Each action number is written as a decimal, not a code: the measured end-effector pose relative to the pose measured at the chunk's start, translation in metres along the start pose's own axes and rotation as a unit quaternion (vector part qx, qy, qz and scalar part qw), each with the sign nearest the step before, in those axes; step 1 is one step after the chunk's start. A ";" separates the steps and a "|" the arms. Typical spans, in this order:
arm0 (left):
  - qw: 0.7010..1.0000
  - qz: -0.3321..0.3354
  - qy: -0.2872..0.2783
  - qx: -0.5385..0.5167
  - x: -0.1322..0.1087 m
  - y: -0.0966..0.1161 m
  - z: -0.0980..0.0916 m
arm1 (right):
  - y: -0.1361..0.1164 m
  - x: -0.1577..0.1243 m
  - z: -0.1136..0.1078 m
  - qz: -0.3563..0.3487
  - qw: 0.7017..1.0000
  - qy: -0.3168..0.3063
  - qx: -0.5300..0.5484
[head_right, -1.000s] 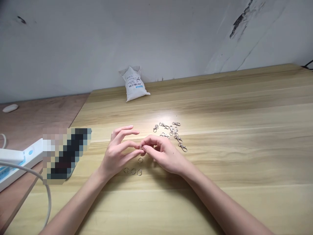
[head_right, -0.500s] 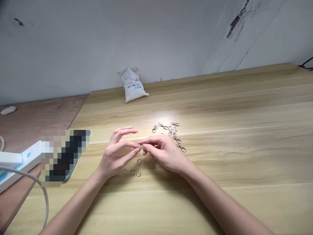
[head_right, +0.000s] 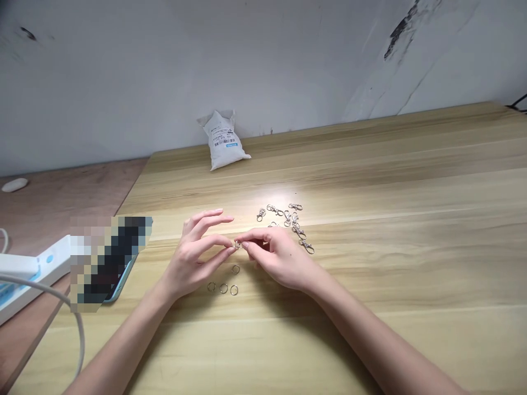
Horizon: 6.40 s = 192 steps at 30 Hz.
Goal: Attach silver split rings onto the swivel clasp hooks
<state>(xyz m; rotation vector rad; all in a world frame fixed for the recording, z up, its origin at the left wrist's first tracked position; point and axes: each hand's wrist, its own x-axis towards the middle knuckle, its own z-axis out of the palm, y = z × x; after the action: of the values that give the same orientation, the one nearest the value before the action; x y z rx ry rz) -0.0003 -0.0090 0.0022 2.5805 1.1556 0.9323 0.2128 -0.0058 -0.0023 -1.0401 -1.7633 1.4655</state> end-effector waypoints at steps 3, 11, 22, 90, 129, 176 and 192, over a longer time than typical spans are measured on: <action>0.997 -0.053 -0.012 -0.060 -0.001 0.000 0.001 | 0.001 -0.001 0.001 -0.022 0.999 0.023 0.004; 0.991 -0.088 -0.029 -0.100 -0.001 -0.002 0.002 | 0.006 0.001 0.002 -0.007 0.999 0.020 0.031; 0.986 -0.101 -0.029 -0.128 -0.002 -0.002 0.003 | 0.016 0.001 0.004 -0.055 0.996 0.049 -0.050; 0.998 -0.058 -0.023 -0.009 -0.004 -0.004 0.006 | 0.013 0.003 -0.003 -0.066 0.969 0.161 -0.175; 0.993 0.006 0.084 0.078 -0.002 0.009 0.011 | 0.005 0.002 0.014 -0.081 0.994 0.072 -0.027; 0.980 -0.111 -0.025 -0.163 0.000 0.005 0.001 | 0.010 0.004 0.011 0.008 0.997 0.030 0.068; 0.972 -0.164 -0.002 -0.170 -0.001 0.006 0.000 | 0.005 0.004 0.013 0.012 0.998 0.042 0.051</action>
<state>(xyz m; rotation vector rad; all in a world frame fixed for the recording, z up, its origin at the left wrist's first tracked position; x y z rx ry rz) 0.0035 -0.0137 0.0041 2.0453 1.2454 0.9501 0.2012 -0.0086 -0.0098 -1.0571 -1.6060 1.4885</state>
